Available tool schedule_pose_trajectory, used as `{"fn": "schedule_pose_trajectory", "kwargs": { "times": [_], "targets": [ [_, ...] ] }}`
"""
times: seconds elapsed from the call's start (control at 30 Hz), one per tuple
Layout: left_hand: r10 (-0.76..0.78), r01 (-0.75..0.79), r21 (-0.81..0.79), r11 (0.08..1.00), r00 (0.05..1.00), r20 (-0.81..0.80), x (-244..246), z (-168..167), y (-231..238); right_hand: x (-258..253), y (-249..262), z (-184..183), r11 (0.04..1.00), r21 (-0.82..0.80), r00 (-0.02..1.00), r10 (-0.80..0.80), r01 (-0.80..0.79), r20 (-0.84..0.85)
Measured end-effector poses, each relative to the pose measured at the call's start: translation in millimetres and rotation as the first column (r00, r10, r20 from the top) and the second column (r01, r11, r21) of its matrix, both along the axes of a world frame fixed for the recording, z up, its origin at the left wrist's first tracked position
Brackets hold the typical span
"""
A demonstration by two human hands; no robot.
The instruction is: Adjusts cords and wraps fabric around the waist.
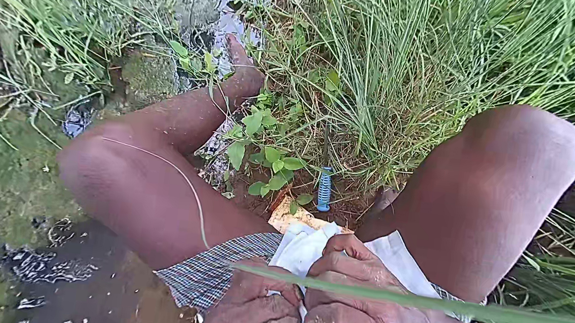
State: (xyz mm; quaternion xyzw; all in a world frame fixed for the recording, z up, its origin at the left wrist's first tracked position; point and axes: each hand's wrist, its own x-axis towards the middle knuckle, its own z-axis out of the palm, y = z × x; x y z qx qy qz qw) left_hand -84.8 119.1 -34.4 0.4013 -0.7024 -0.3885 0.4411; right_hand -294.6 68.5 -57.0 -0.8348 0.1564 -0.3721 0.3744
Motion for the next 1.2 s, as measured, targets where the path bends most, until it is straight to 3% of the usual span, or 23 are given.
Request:
{"fn": "schedule_pose_trajectory", "kwargs": {
  "times": [0.17, 0.67, 0.8, 0.97, 1.1, 1.2],
  "targets": [
    [-0.068, 0.068, -0.055, 0.996, 0.998, 0.004, 8, -26, 10, -3, -8, 0, 0.998, -0.028, 0.998, 0.062, -0.061, 0.022],
    [0.031, -0.022, -0.121, 0.992, 0.997, 0.076, 9, -22, 15, -1, 1, 6, 1.0, 0.024, 0.999, -0.003, 0.004, -0.043],
    [0.04, -0.014, -0.142, 0.99, 0.982, 0.183, 13, -17, 17, -6, -7, 14, 0.978, 0.159, 0.984, 0.15, -0.134, -0.093],
    [0.026, 0.017, -0.17, 0.985, 0.969, 0.247, 14, -17, 15, -16, -22, 15, 0.89, 0.346, 0.943, 0.33, -0.298, -0.037],
    [-0.067, 0.095, -0.117, 0.989, 0.973, 0.222, 19, -25, 6, -30, -37, 13, 0.907, 0.403, 0.989, 0.145, -0.12, -0.032],
    [-0.019, 0.044, -0.109, 0.993, 0.975, 0.222, 35, -39, -2, -48, -49, 16, 0.925, 0.38, 0.998, 0.006, 0.018, -0.063]
  ]
}}
